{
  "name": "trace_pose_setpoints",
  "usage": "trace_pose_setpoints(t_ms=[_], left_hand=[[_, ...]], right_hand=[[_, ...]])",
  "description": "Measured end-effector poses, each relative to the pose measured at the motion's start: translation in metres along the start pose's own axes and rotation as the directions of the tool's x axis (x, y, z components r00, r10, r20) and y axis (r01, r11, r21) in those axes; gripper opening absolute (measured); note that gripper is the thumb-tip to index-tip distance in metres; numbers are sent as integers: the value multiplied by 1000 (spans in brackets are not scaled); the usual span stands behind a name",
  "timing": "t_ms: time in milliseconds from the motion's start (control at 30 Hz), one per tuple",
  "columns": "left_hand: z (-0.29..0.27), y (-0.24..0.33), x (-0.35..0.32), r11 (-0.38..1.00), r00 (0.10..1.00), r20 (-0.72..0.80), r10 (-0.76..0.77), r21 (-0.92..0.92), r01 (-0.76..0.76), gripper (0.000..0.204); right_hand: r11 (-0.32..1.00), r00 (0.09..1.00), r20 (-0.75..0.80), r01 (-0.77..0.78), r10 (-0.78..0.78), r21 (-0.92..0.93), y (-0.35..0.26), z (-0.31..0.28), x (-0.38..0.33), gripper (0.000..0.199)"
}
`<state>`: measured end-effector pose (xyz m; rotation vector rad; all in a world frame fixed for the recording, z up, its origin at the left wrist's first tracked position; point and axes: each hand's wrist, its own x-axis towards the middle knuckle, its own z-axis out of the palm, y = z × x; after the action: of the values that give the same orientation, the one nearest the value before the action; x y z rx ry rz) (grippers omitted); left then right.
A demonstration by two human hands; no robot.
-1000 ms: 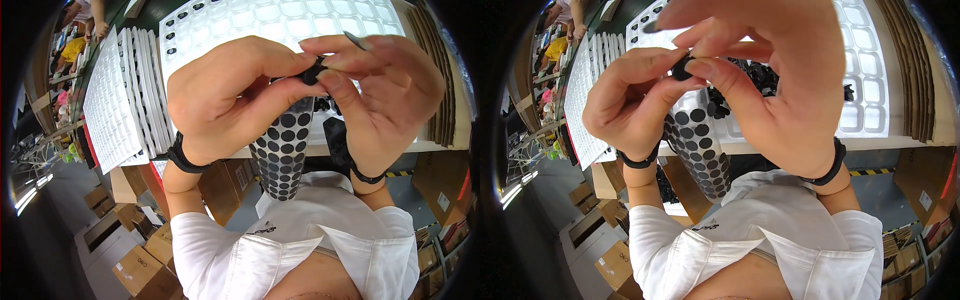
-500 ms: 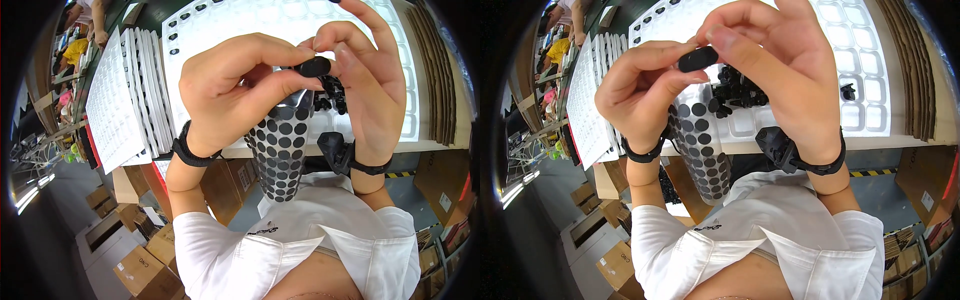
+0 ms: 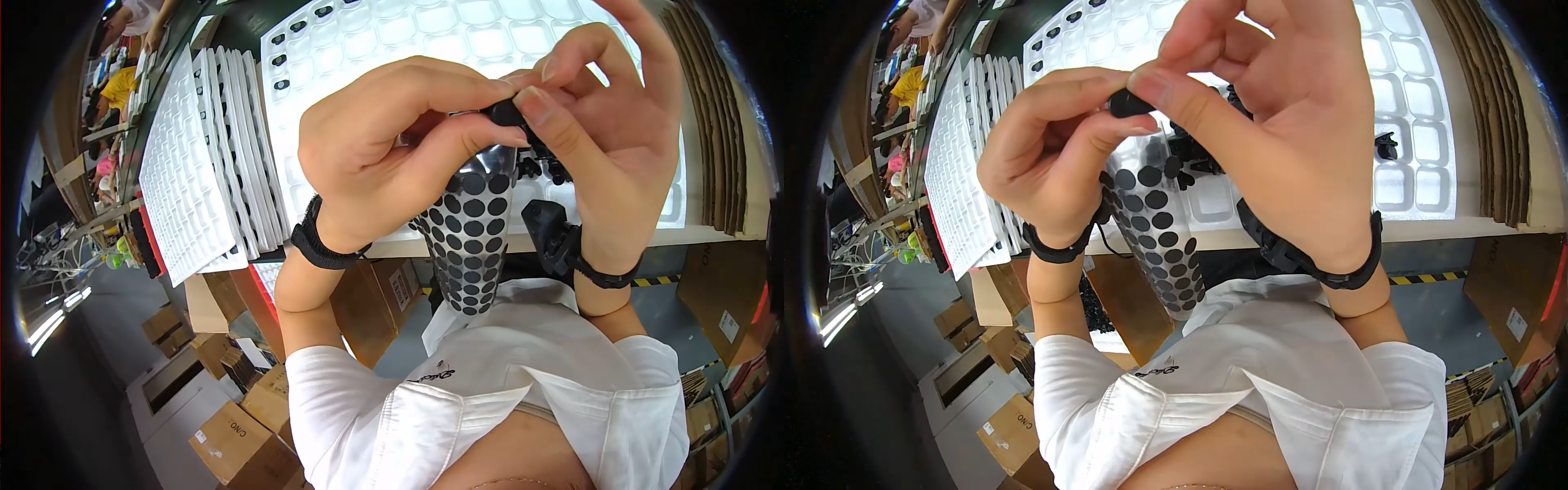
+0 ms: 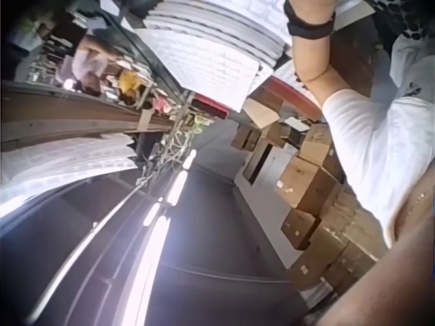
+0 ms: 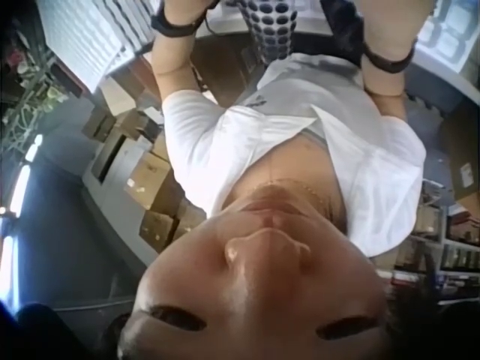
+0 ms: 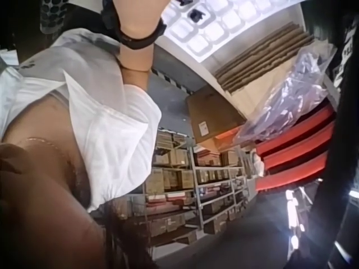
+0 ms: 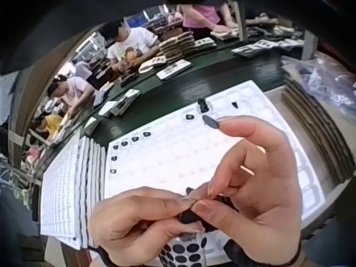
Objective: The person peels a sticker from a sheet and applies it to a black plastic component by hand, repeating this process for several components before placing them into a white tray.
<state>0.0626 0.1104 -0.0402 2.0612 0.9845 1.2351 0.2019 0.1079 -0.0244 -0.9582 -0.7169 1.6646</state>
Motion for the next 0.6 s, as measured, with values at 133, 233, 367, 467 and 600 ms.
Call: trace_pose_setpoints(t_ms=[133,233,367,467,600], left_hand=[[-1,-4,-2,999,999,-6,41,11,-41,13],[-3,-2,-1,1000,999,-32,6,-13,-7,15],[-1,0,0,989,990,-92,-108,-106,98,17],[2,-3,0,984,988,-116,-103,-154,85,18],[3,-6,8,990,988,-97,-124,-79,117,20]], right_hand=[[998,999,8,49,-50,40,2,2,-3,58],[994,996,11,87,-88,71,2,3,-5,58],[985,990,11,139,-141,106,3,3,-6,57],[971,972,84,211,-221,112,5,-10,0,57],[924,900,209,380,-382,49,13,-44,22,47]])
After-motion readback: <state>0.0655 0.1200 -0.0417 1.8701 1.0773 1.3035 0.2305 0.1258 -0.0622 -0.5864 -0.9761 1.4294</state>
